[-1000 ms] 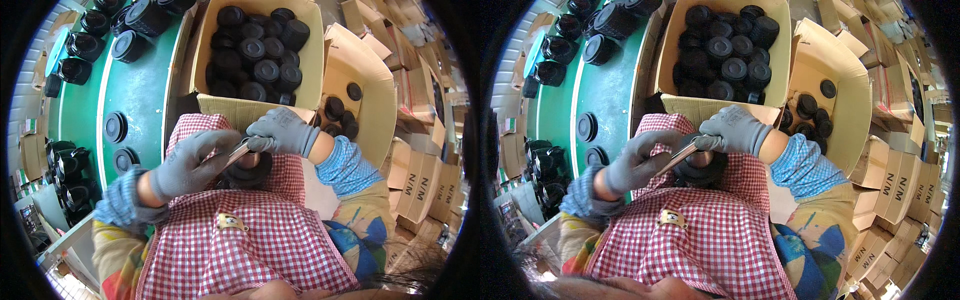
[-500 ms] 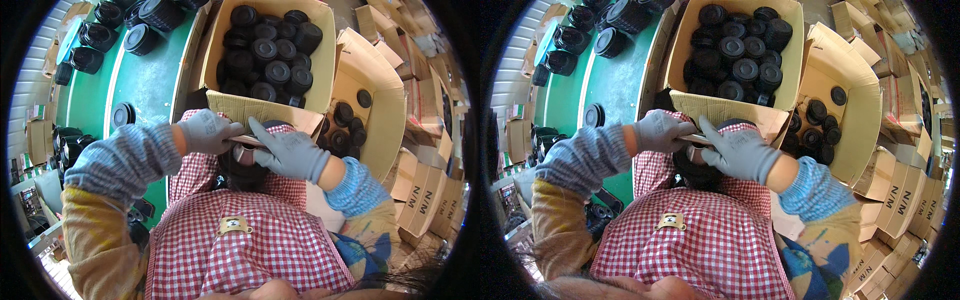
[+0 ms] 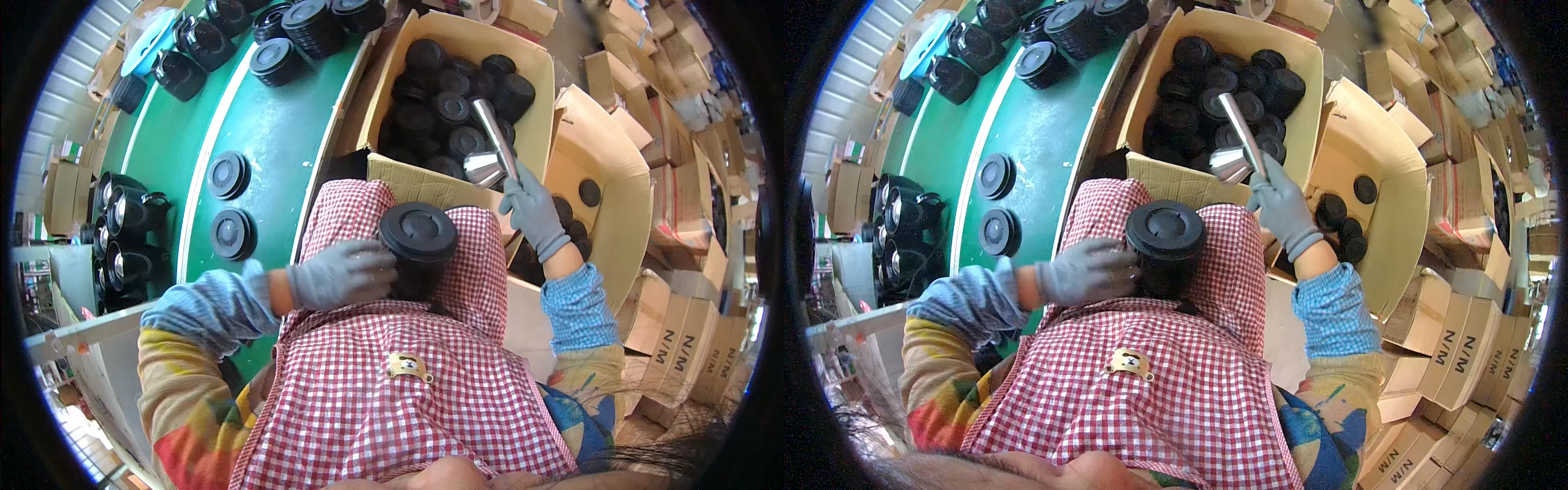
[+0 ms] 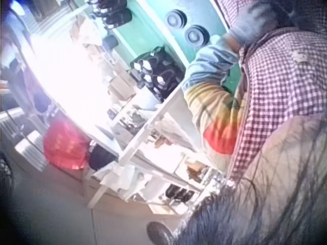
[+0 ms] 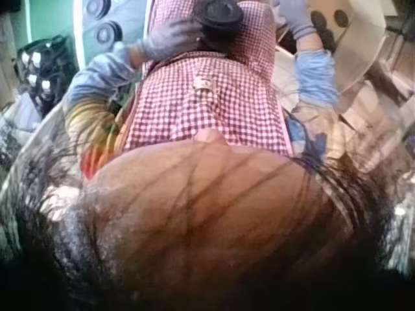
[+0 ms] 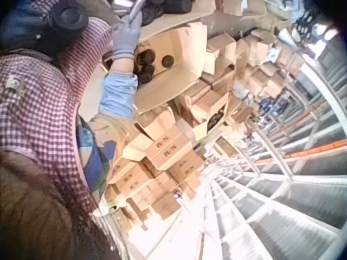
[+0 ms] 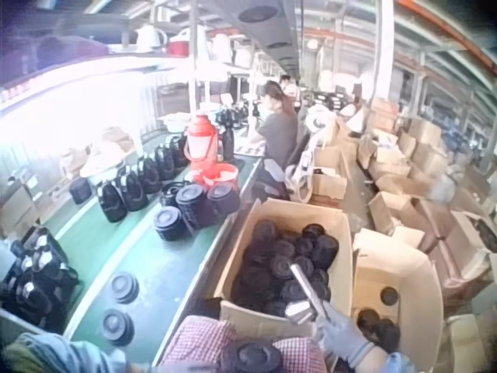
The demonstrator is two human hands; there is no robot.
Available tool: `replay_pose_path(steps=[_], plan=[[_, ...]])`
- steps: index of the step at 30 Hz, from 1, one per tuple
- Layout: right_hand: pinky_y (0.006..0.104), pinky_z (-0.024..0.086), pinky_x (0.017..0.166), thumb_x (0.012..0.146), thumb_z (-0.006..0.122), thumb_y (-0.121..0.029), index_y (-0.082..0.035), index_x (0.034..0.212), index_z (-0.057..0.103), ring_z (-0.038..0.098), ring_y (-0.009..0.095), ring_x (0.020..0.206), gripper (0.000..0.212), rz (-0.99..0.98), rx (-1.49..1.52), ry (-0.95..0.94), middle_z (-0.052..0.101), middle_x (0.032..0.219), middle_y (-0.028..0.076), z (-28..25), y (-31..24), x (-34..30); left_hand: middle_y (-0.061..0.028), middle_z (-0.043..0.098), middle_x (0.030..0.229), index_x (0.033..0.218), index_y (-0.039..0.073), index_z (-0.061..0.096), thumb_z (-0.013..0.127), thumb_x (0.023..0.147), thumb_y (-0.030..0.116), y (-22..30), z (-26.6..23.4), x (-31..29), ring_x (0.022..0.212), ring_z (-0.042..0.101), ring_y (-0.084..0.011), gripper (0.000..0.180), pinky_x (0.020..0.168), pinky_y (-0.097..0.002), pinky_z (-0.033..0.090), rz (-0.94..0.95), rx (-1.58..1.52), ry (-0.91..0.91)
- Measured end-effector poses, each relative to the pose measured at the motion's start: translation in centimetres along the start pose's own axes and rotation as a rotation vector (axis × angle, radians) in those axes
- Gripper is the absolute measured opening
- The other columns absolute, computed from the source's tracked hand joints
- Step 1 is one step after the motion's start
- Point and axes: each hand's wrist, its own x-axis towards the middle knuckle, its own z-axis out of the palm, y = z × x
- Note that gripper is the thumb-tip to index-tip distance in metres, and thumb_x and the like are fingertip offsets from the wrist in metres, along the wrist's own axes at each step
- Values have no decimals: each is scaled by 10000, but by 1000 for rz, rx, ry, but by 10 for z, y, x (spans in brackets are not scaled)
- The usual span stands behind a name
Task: The person repeatedly picks up black pot lids from a cardboard box, places them on a green workbench, and uses a metal tool to press or adjust the center of each lid. Finished lids are placed back into the box. The process is repeated for multiple lids.
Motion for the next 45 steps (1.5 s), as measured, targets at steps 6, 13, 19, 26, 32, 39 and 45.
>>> replay_pose_path(steps=[6, 13, 19, 26, 32, 39, 45], plan=[[237, 446, 474, 1062, 509, -201, -97, 1499, 492, 559, 98, 580, 449, 44, 98, 17, 591, 736, 39, 42, -2, 10, -42, 431, 1577, 1007, 242, 736, 685, 838, 277, 14, 40, -13, 1470, 354, -340, 180, 1159, -580, 357, -56, 34, -27], [254, 458, 494, 1032, 556, -211, -162, 1530, 470, 555, 84, 602, 508, 16, -73, -85, 584, 784, -3, 100, -2, 80, -209, 467, 1511, 900, 82, 701, 751, 745, 137, -15, -40, -69, 1342, 503, -417, 172, 1046, -452, 462, -727, -450, 316], [463, 534, 911, 994, 564, -454, -291, 1553, 414, 677, 406, 1075, 601, -208, -713, -352, 693, 1183, 226, 246, -72, 125, -63, 674, 1132, 1110, 59, 637, 719, 927, 103, -88, -68, -201, 982, 655, -166, 205, 866, -321, 552, -1115, -1193, 1525], [494, 514, 913, 996, 510, -401, -170, 1589, 318, 660, 412, 1080, 664, -285, -699, -375, 673, 1242, 204, 335, -44, 174, -25, 619, 927, 1106, 79, 614, 747, 935, 149, -297, -43, -356, 777, 611, -139, 228, 648, -277, 558, -1525, -582, 1933], [464, 534, 874, 947, 635, -256, 19, 1425, 523, 680, 399, 996, 562, -608, -508, -192, 705, 1119, 224, 260, -54, 147, -88, 659, 829, 1102, -7, 657, 796, 873, 255, -415, -41, -409, 634, 615, -181, 375, 597, -369, 505, -1624, -359, 2330], [362, 523, 939, 1025, 567, -202, 26, 1406, 565, 675, 282, 1062, 444, -240, -422, -239, 706, 1174, 193, 172, 17, 115, -231, 630, 1265, 1411, -13, 490, 799, 828, 303, -371, -54, -467, 1145, 639, -350, 732, 996, -436, 502, -1952, -70, 1857], [319, 507, 962, 1058, 535, -188, 54, 1440, 526, 644, 206, 1071, 452, -13, -84, -47, 676, 1224, 145, 130, 42, 62, -198, 486, 1456, 1219, 96, 585, 853, 679, 303, -134, -127, -369, 1391, 386, -416, 638, 1134, -554, 277, -1783, 1085, 550]])
